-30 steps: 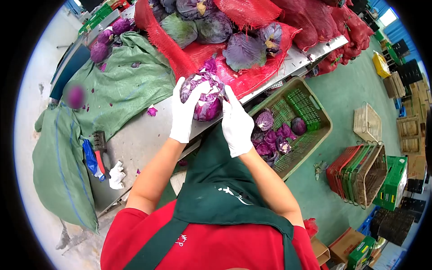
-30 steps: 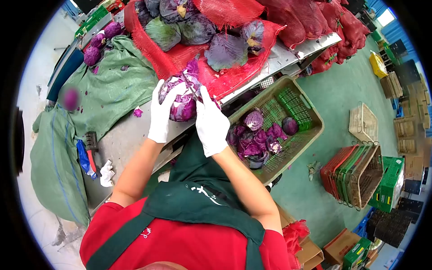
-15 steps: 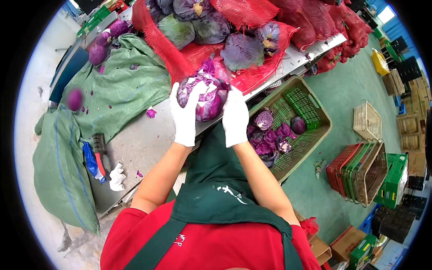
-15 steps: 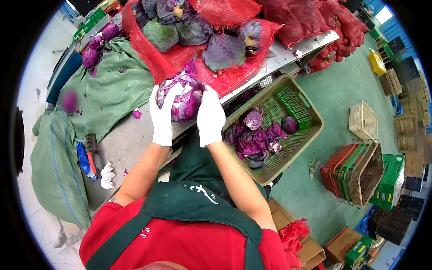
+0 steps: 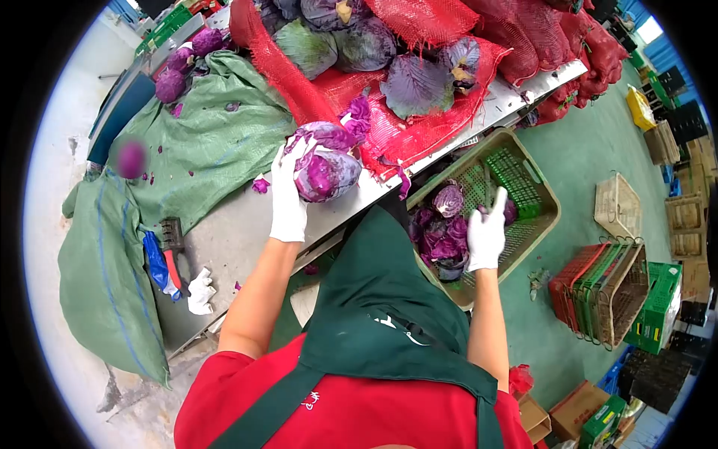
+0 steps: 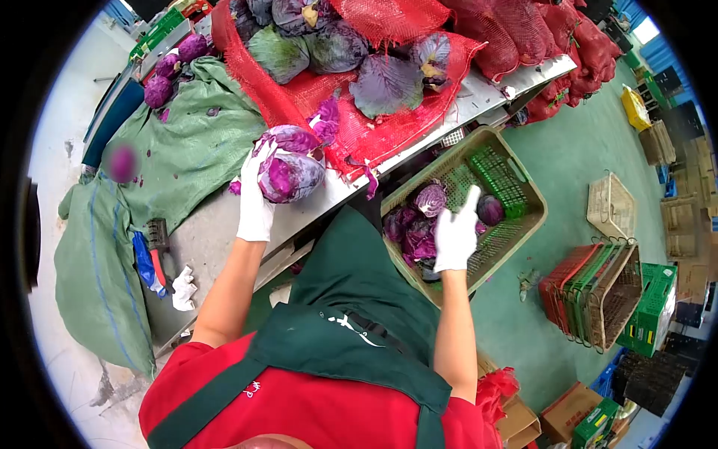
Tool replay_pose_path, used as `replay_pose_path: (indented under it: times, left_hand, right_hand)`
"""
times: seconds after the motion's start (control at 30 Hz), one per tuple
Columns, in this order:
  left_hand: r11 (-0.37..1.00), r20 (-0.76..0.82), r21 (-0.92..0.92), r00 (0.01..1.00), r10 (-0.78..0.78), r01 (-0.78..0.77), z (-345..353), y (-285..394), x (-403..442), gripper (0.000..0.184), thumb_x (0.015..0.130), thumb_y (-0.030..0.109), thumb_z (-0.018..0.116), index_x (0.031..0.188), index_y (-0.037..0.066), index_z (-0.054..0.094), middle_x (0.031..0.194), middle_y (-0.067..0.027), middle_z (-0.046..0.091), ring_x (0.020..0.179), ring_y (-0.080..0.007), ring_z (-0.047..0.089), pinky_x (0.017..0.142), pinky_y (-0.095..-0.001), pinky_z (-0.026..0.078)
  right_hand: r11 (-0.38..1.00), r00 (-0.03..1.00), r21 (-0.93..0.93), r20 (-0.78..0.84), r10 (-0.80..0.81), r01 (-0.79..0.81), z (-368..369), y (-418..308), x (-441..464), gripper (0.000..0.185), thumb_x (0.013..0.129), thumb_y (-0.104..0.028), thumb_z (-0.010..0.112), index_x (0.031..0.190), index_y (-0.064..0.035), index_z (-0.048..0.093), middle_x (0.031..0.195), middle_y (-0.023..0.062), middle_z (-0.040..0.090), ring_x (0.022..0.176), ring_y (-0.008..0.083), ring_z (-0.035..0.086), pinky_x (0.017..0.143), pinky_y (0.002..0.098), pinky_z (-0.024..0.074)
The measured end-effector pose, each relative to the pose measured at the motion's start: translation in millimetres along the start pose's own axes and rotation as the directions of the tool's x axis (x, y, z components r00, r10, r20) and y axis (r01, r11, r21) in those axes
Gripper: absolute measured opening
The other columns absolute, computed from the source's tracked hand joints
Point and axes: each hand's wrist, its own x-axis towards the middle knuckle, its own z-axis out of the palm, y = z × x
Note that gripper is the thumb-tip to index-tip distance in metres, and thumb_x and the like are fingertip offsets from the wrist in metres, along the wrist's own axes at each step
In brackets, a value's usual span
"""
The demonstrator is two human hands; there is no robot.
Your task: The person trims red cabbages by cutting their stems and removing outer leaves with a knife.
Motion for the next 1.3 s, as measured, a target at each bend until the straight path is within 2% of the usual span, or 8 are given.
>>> replay_pose_path:
  times: [0.07, 0.27, 0.7, 0.73, 0.9, 1.0, 1.13, 1.3]
  left_hand:
    - [0.997, -0.064, 0.073, 0.998, -0.012, 0.017, 19.5, 7.2, -11.0, 0.059, 0.097, 0.036, 0.060, 0.145, 0.007, 0.042, 0.140, -0.0090, 0.051, 0.125, -0.0222, 0.054, 0.107, -0.0366, 0.044]
    - [0.815, 0.067, 0.534, 0.972, 0.226, -0.227, 34.5, -10.3, -9.0, 0.064, 0.093, 0.025, 0.067, 0.145, -0.002, 0.040, 0.138, -0.0161, 0.052, 0.122, -0.0221, 0.054, 0.105, -0.0337, 0.044]
    - [0.949, -0.079, 0.292, 0.985, 0.151, -0.122, 55.0, -4.9, 0.7, 0.064, 0.087, 0.023, 0.071, 0.140, 0.000, 0.045, 0.138, -0.0147, 0.050, 0.122, -0.0216, 0.053, 0.102, -0.0334, 0.045]
    - [0.946, -0.076, 0.299, 0.985, 0.157, -0.128, 53.1, -3.2, 2.6, 0.064, 0.087, 0.023, 0.071, 0.140, 0.000, 0.045, 0.138, -0.0147, 0.050, 0.122, -0.0216, 0.053, 0.102, -0.0334, 0.045]
    - [0.988, 0.043, -0.057, 0.989, -0.143, 0.145, -18.7, -14.3, 64.8, 0.057, 0.090, 0.032, 0.067, 0.134, 0.002, 0.047, 0.131, -0.0131, 0.055, 0.118, -0.0227, 0.055, 0.101, -0.0401, 0.047]
    - [0.974, 0.061, -0.103, 0.979, -0.196, 0.201, -28.0, -7.0, 71.3, 0.043, 0.096, 0.030, 0.058, 0.130, 0.004, 0.055, 0.125, -0.0094, 0.061, 0.114, -0.0210, 0.059, 0.100, -0.0385, 0.048]
    - [0.979, -0.067, 0.200, 0.996, 0.064, -0.049, 9.1, 9.7, 25.5, 0.039, 0.100, 0.029, 0.053, 0.132, 0.006, 0.056, 0.128, -0.0075, 0.062, 0.116, -0.0197, 0.060, 0.103, -0.0369, 0.046]
    - [0.985, -0.077, 0.149, 0.992, 0.103, -0.091, 17.8, 0.6, 22.2, 0.045, 0.097, 0.021, 0.061, 0.136, 0.000, 0.051, 0.130, -0.0124, 0.058, 0.118, -0.0200, 0.056, 0.104, -0.0312, 0.043]
  right_hand:
    - [0.868, 0.969, 0.485, 0.145, -0.198, 0.105, 0.1, -54.4, -6.2, 0.056, 0.090, -0.011, 0.063, 0.144, -0.0065, 0.047, 0.107, 0.0088, 0.067, 0.090, 0.0154, 0.063, 0.082, 0.0310, 0.0524]
    - [0.689, 0.814, 0.566, 0.054, -0.579, 0.452, 18.9, -182.4, -18.0, 0.035, 0.087, -0.020, 0.070, 0.120, -0.0115, 0.063, 0.098, 0.0111, 0.060, 0.084, 0.0248, 0.065, 0.078, 0.0338, 0.0535]
    - [0.719, 0.927, 0.658, 0.082, -0.367, 0.226, 42.0, -148.9, -23.3, 0.016, 0.085, -0.007, 0.062, 0.099, -0.0029, 0.057, 0.087, 0.0143, 0.058, 0.074, 0.0281, 0.062, 0.072, 0.0377, 0.0513]
    - [0.666, 0.917, 0.673, -0.049, -0.395, 0.322, 53.3, -141.9, -22.0, 0.013, 0.088, -0.003, 0.061, 0.101, -0.0009, 0.058, 0.082, 0.0077, 0.058, 0.064, 0.0137, 0.056, 0.062, 0.0309, 0.0493]
    - [0.564, 0.939, 0.767, 0.340, 0.045, -0.305, 61.5, -83.4, -34.2, 0.009, 0.088, -0.007, 0.060, 0.096, -0.0024, 0.058, 0.070, 0.0013, 0.054, 0.053, 0.0078, 0.049, 0.048, 0.0246, 0.0408]
    - [0.796, 0.981, 0.576, 0.155, 0.119, -0.188, 42.1, -30.3, -22.1, 0.009, 0.085, -0.005, 0.058, 0.093, -0.0057, 0.062, 0.078, 0.0080, 0.063, 0.066, 0.0182, 0.059, 0.065, 0.0333, 0.0503]
    - [0.923, 0.902, 0.058, -0.245, -0.357, 0.381, 5.8, -41.6, -8.9, 0.024, 0.086, -0.019, 0.068, 0.107, -0.0073, 0.066, 0.092, 0.0126, 0.063, 0.088, 0.0280, 0.064, 0.077, 0.0381, 0.0529]
    - [0.792, 0.882, 0.610, 0.390, -0.264, -0.033, 24.9, -154.3, -5.1, 0.044, 0.087, -0.036, 0.070, 0.117, -0.0044, 0.063, 0.096, 0.0154, 0.069, 0.089, 0.0300, 0.067, 0.083, 0.0382, 0.0523]
